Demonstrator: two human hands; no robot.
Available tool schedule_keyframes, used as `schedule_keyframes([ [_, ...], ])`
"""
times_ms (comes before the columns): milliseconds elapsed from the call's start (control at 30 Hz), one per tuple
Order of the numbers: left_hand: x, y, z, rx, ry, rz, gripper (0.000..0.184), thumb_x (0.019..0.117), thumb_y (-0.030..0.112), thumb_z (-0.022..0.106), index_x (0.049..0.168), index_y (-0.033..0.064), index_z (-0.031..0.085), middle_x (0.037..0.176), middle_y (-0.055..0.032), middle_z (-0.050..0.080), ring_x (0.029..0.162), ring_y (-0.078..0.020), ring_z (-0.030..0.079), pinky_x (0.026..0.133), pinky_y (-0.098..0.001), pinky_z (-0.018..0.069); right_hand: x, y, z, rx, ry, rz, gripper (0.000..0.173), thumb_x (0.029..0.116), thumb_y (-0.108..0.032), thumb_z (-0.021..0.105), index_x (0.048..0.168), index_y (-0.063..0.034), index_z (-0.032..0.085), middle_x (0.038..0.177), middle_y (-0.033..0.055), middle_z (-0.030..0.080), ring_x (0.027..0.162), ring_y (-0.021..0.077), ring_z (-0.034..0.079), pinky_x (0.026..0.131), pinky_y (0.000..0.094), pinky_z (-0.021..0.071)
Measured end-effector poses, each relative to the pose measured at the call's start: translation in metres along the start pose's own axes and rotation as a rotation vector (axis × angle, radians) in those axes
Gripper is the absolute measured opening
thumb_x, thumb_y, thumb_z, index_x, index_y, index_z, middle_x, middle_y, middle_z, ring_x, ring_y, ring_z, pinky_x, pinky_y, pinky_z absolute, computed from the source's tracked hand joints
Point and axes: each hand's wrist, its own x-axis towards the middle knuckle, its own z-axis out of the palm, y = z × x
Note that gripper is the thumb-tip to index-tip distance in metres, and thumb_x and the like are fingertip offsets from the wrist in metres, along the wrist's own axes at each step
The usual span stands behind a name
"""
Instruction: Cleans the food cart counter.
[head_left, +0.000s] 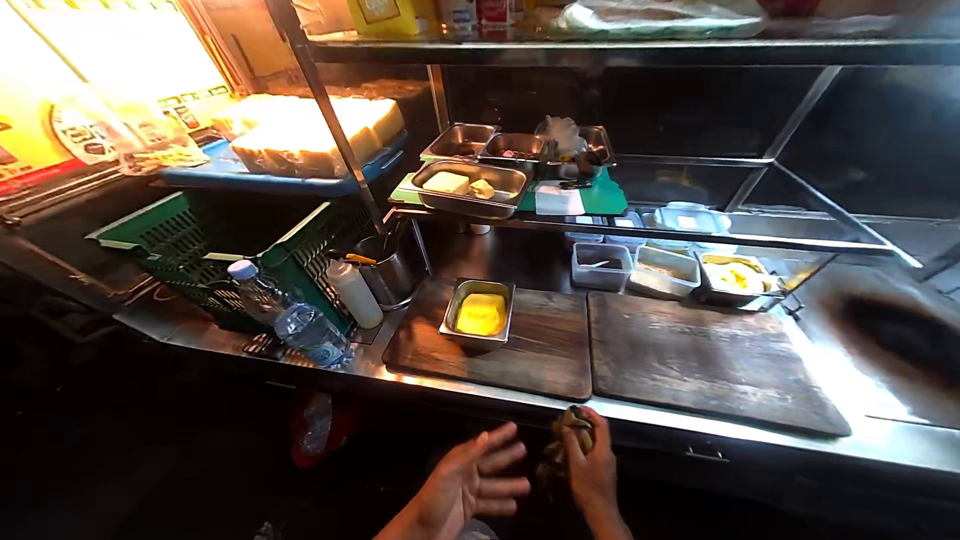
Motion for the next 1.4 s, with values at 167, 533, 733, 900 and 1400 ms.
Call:
schedule_keyframes([
  [167, 0.107, 0.059, -0.058, -0.132, 0.650, 0.121, 0.053, 0.1091, 0.049, 0.040, 0.137, 0.0046, 0.050, 0.109, -0.0191, 0.070, 0.088, -0.0341, 0.073, 0.073, -0.0506, 0.0616, 0.078, -0.041, 0.058, -0.200, -0.064, -0.409, 0.041, 0.0873, -0.024, 0.077, 0.125, -0.0086, 0.070, 0.141, 0.0181, 0.060, 0.129, 0.0309, 0.059, 0.104, 0.0490, 0.0539],
  [533, 0.195, 0.103, -0.087, -0.215, 0.797, 0.328, 0.033, 0.1111, 0.023, 0.044, 0.131, -0.0038, 0.048, 0.093, -0.0219, 0.067, 0.073, -0.0302, 0.071, 0.065, -0.0450, 0.0635, 0.187, 0.023, 0.064, -0.625, -0.509, -0.234, 0.036, 0.0924, -0.008, 0.059, 0.124, -0.0155, 0.073, 0.134, 0.0085, 0.067, 0.129, 0.0315, 0.059, 0.108, 0.0522, 0.0489],
  [733, 0.180, 0.116, -0.079, -0.126, 0.850, 0.063, 0.049, 0.1065, 0.042, 0.053, 0.142, 0.0096, 0.049, 0.135, -0.0204, 0.059, 0.112, -0.0416, 0.066, 0.075, -0.0606, 0.0600, 0.199, 0.007, 0.050, -0.474, -0.037, 0.004, 0.038, 0.0983, -0.028, 0.064, 0.126, -0.0035, 0.070, 0.133, 0.0186, 0.064, 0.124, 0.0321, 0.061, 0.106, 0.0502, 0.0512],
  [900, 0.196, 0.118, -0.075, -0.169, 0.896, 0.197, 0.039, 0.1091, 0.027, 0.050, 0.139, 0.0023, 0.050, 0.128, -0.0237, 0.058, 0.103, -0.0375, 0.067, 0.076, -0.0559, 0.0612, 0.187, -0.004, 0.112, -1.029, -0.515, 0.190, 0.053, 0.1020, -0.036, 0.047, 0.155, -0.0319, 0.046, 0.168, 0.0154, 0.026, 0.153, 0.0462, 0.022, 0.110, 0.0761, 0.0282],
  [1400, 0.100, 0.084, 0.036, -0.271, 0.639, 0.380, 0.032, 0.1122, 0.020, 0.033, 0.109, 0.0053, 0.060, 0.087, -0.0112, 0.076, 0.072, -0.0197, 0.076, 0.064, -0.0340, 0.0652, 0.172, -0.095, 0.045, 0.359, 0.021, -0.031, 0.044, 0.0933, -0.022, 0.066, 0.135, -0.0091, 0.061, 0.133, 0.0098, 0.063, 0.123, 0.0198, 0.061, 0.103, 0.0415, 0.0545],
])
